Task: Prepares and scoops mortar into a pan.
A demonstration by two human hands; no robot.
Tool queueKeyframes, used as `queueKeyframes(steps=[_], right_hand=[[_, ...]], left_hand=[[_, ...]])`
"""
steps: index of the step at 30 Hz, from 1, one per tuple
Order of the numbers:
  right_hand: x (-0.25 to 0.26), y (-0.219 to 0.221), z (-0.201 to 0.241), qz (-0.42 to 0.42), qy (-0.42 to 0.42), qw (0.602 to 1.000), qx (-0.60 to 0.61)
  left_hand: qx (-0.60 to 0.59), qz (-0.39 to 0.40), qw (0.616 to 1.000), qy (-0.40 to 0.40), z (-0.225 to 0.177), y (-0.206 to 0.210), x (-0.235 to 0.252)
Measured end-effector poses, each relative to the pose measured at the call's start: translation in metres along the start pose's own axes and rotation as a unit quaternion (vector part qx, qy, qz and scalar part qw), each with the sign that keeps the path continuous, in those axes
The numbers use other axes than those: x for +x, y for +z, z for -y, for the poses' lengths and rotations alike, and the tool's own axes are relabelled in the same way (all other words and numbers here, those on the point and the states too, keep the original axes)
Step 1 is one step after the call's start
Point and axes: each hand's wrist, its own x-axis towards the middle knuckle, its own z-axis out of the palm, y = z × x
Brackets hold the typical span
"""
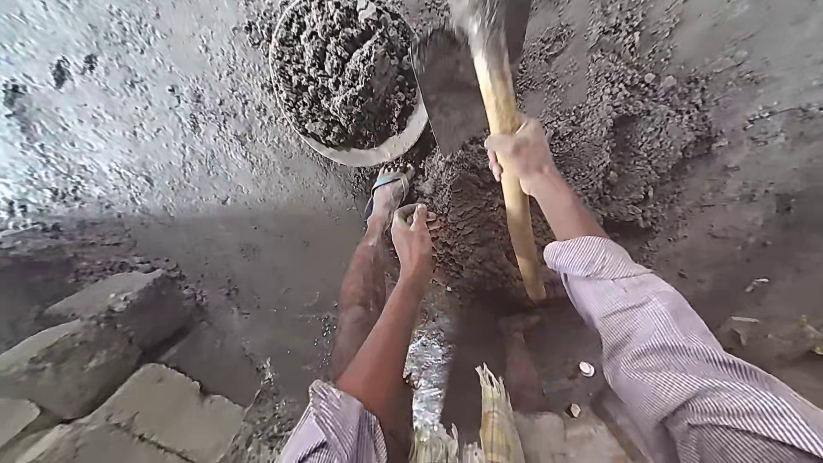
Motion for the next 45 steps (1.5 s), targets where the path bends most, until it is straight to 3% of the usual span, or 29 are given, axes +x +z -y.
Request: queueKeyframes(steps=[4, 7, 11, 14, 17, 21, 26, 30, 33, 38, 45], right_hand=[[0.002, -0.013, -0.005, 0.015, -0.005, 0.999, 0.039], [-0.035, -0.032, -0.089, 0.027, 0.077, 0.997, -0.017], [-0.120, -0.058, -0.225, 0.041, 0.302, 0.949, -0.083], [-0.170, -0.071, -0.280, 0.001, 0.395, 0.915, -0.081], [-0.198, -0.078, -0.294, -0.015, 0.427, 0.901, -0.070], [-0.215, -0.084, -0.266, -0.010, 0.440, 0.893, -0.097], [-0.198, -0.066, -0.163, -0.007, 0.369, 0.921, -0.124], [-0.193, -0.033, -0.068, -0.042, 0.216, 0.974, -0.048], [-0.190, -0.002, -0.026, -0.048, 0.055, 0.995, 0.071], [-0.143, 0.045, 0.009, 0.046, -0.187, 0.958, 0.214], [-0.088, 0.082, 0.080, 0.176, -0.217, 0.911, 0.303]], left_hand=[[0.025, 0.008, 1.000, 0.015, 0.019, 0.004, -0.005], [0.038, 0.001, 0.999, 0.023, 0.035, 0.009, -0.011], [0.058, -0.007, 0.998, -0.001, 0.059, 0.012, -0.016], [0.064, 0.003, 0.998, -0.004, 0.063, 0.017, -0.017], [0.059, 0.024, 0.998, 0.003, 0.057, 0.023, -0.020], [0.046, 0.045, 0.998, 0.002, 0.044, 0.022, -0.024], [0.001, 0.038, 0.999, 0.020, 0.025, 0.017, -0.026], [-0.022, -0.064, 0.995, 0.077, 0.004, -0.008, -0.014], [-0.095, -0.161, 0.978, 0.094, -0.016, -0.036, 0.005], [-0.186, -0.190, 0.961, 0.071, -0.053, -0.050, 0.023], [-0.210, -0.179, 0.960, 0.052, -0.064, -0.050, 0.034]])
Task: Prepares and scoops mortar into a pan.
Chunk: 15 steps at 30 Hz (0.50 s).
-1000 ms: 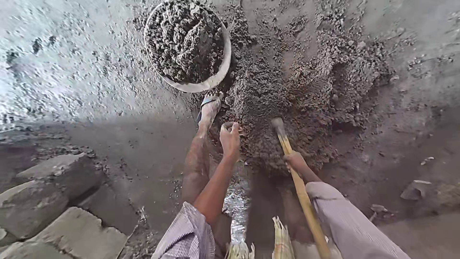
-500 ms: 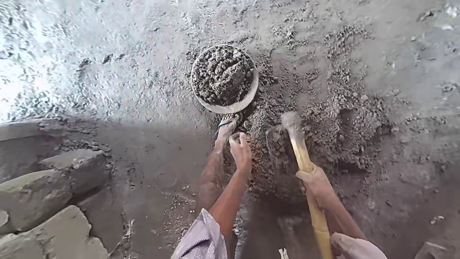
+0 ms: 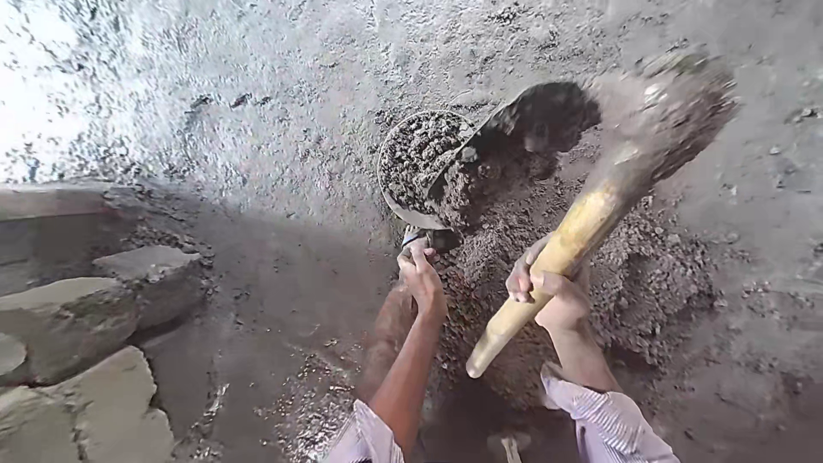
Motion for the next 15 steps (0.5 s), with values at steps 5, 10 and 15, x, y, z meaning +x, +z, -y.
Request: queueKeyframes(steps=[5, 10, 15], right_hand=[[0.041, 0.009, 0.032, 0.055, -0.045, 0.994, 0.077], [0.018, -0.031, 0.068, -0.012, -0.057, 0.998, 0.025], [-0.051, -0.109, 0.076, -0.244, 0.141, 0.914, -0.293]], left_hand=[[-0.011, 0.016, 1.000, -0.001, 0.013, 0.004, -0.007], [0.000, 0.038, 0.999, -0.021, 0.018, 0.010, -0.021], [0.006, 0.055, 0.998, -0.028, 0.020, 0.010, -0.025]])
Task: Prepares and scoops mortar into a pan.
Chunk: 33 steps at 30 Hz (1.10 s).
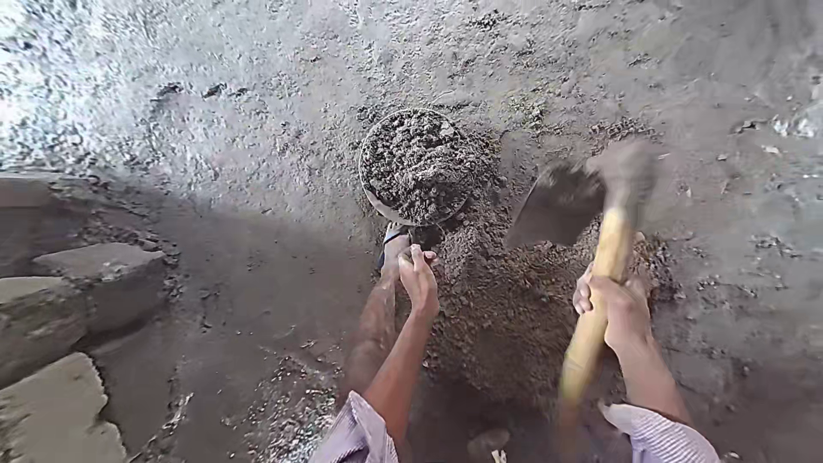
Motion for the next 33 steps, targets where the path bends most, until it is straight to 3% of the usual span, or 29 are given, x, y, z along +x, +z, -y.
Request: queueKeyframes(steps=[2, 3, 5, 7, 9, 11, 14, 16, 18, 21, 24, 27, 30, 33], right_hand=[[0.005, -0.034, -0.034, 0.007, 0.097, 0.966, -0.241], [0.013, -0.050, -0.051, 0.033, 0.151, 0.917, -0.367], [0.019, -0.080, -0.084, 0.095, 0.251, 0.780, -0.566], [0.006, -0.117, -0.104, 0.120, 0.292, 0.667, -0.674], [-0.023, -0.146, -0.101, 0.119, 0.285, 0.616, -0.725], [-0.043, -0.132, -0.061, 0.128, 0.310, 0.584, -0.739], [-0.055, -0.078, -0.005, 0.147, 0.350, 0.611, -0.695], [-0.038, -0.009, 0.058, 0.089, 0.271, 0.702, -0.652], [-0.023, 0.058, 0.105, 0.043, 0.130, 0.815, -0.563], [0.017, 0.170, 0.142, 0.098, 0.022, 0.906, -0.412], [0.038, 0.259, 0.136, 0.183, 0.021, 0.906, -0.381], [0.046, 0.302, 0.120, 0.223, 0.051, 0.877, -0.423], [0.055, 0.303, 0.111, 0.257, 0.080, 0.867, -0.419], [0.096, 0.280, 0.105, 0.267, 0.111, 0.847, -0.446]], left_hand=[[-0.005, 0.003, 1.000, -0.020, -0.004, -0.004, -0.002], [-0.012, 0.002, 0.999, -0.030, -0.009, -0.005, -0.001], [-0.033, 0.006, 0.998, -0.060, -0.021, -0.008, 0.000], [-0.055, 0.013, 0.995, -0.081, -0.039, -0.009, 0.005], [-0.070, 0.027, 0.993, -0.094, -0.061, -0.004, 0.012], [-0.087, 0.049, 0.988, -0.121, -0.077, 0.013, 0.018], [-0.080, 0.091, 0.977, -0.175, -0.084, 0.041, 0.022], [-0.072, 0.114, 0.971, -0.197, -0.090, 0.055, 0.031], [-0.077, 0.143, 0.959, -0.234, -0.092, 0.051, 0.036], [-0.128, 0.217, 0.929, -0.273, -0.102, 0.045, 0.049], [-0.191, 0.260, 0.902, -0.287, -0.112, 0.049, 0.055], [-0.262, 0.230, 0.901, -0.258, -0.136, 0.060, 0.068], [-0.277, 0.217, 0.899, -0.262, -0.154, 0.067, 0.101], [-0.263, 0.123, 0.922, -0.257, -0.162, 0.084, 0.134]])
